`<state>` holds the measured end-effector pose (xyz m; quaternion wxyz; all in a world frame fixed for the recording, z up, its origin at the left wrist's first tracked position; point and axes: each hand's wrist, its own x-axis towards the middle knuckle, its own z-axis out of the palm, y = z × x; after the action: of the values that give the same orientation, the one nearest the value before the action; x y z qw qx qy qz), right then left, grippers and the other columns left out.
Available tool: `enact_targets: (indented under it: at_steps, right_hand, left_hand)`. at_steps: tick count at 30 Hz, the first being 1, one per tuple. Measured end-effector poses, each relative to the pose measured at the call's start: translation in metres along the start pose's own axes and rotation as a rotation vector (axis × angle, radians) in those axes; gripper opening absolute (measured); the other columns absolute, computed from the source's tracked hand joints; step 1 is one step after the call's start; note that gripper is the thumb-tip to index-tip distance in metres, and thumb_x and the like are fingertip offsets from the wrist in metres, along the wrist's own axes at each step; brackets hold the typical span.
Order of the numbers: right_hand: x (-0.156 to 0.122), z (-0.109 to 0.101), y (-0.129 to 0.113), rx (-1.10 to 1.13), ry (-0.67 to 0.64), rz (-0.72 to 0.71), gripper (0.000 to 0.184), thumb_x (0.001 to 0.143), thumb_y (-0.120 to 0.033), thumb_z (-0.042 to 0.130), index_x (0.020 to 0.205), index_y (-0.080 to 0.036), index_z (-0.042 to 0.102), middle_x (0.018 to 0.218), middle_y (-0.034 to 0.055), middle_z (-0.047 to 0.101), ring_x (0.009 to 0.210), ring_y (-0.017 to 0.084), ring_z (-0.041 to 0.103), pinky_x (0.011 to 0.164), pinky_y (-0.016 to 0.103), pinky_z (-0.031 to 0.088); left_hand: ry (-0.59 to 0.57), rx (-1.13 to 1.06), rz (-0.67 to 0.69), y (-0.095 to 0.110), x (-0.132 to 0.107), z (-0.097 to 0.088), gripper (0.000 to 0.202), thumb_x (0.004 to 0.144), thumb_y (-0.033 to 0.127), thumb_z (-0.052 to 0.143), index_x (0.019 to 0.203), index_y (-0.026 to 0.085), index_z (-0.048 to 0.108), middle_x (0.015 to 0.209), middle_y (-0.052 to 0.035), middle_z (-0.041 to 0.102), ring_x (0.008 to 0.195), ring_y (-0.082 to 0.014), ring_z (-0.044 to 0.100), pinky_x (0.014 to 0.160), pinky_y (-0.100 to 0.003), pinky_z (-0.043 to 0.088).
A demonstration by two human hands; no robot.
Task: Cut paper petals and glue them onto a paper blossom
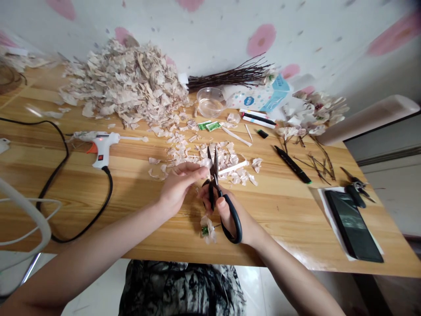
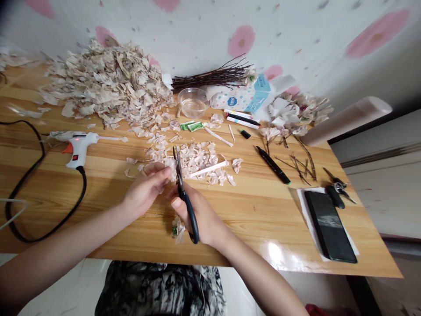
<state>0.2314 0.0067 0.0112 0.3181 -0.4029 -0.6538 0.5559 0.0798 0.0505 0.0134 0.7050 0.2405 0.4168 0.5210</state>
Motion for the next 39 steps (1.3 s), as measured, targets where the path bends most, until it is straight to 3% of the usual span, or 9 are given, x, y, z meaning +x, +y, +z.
enact_targets:
  at_steps: [9, 19, 39]
  right_hand:
    - [-0.0012, 0.0002, -0.0030, -0.014, -0.004, -0.009, 0.062, 0.087, -0.077, 0.029, 0.092, -0.018, 0.048, 0.080, 0.0019, 0.049, 0.068, 0.017, 0.047, 0.064, 0.031, 0.041]
    - [-0.0008, 0.0009, -0.0028, -0.006, -0.007, -0.003, 0.064, 0.087, -0.077, 0.028, 0.092, -0.018, 0.053, 0.081, 0.0041, 0.053, 0.073, 0.019, 0.050, 0.062, 0.029, 0.044]
    - [-0.0014, -0.0006, -0.0042, 0.090, -0.011, 0.084, 0.061, 0.082, -0.079, 0.038, 0.079, -0.019, 0.047, 0.059, -0.0029, 0.045, 0.051, 0.013, 0.044, 0.048, 0.025, 0.038]
  left_hand:
    - [0.014, -0.016, 0.026, -0.0002, -0.0008, 0.0015, 0.030, 0.040, 0.032, 0.095, 0.056, 0.022, 0.071, 0.052, 0.0057, 0.062, 0.055, -0.0076, 0.053, 0.057, -0.021, 0.041]
    - [-0.009, -0.022, 0.011, 0.0009, -0.0013, 0.0012, 0.029, 0.042, 0.032, 0.094, 0.056, 0.021, 0.070, 0.052, 0.0050, 0.062, 0.053, -0.0082, 0.052, 0.053, -0.021, 0.040]
    - [-0.028, -0.055, -0.011, 0.0020, 0.0006, 0.0008, 0.027, 0.049, 0.031, 0.092, 0.059, 0.019, 0.071, 0.052, 0.0058, 0.058, 0.052, -0.0062, 0.049, 0.050, -0.020, 0.035]
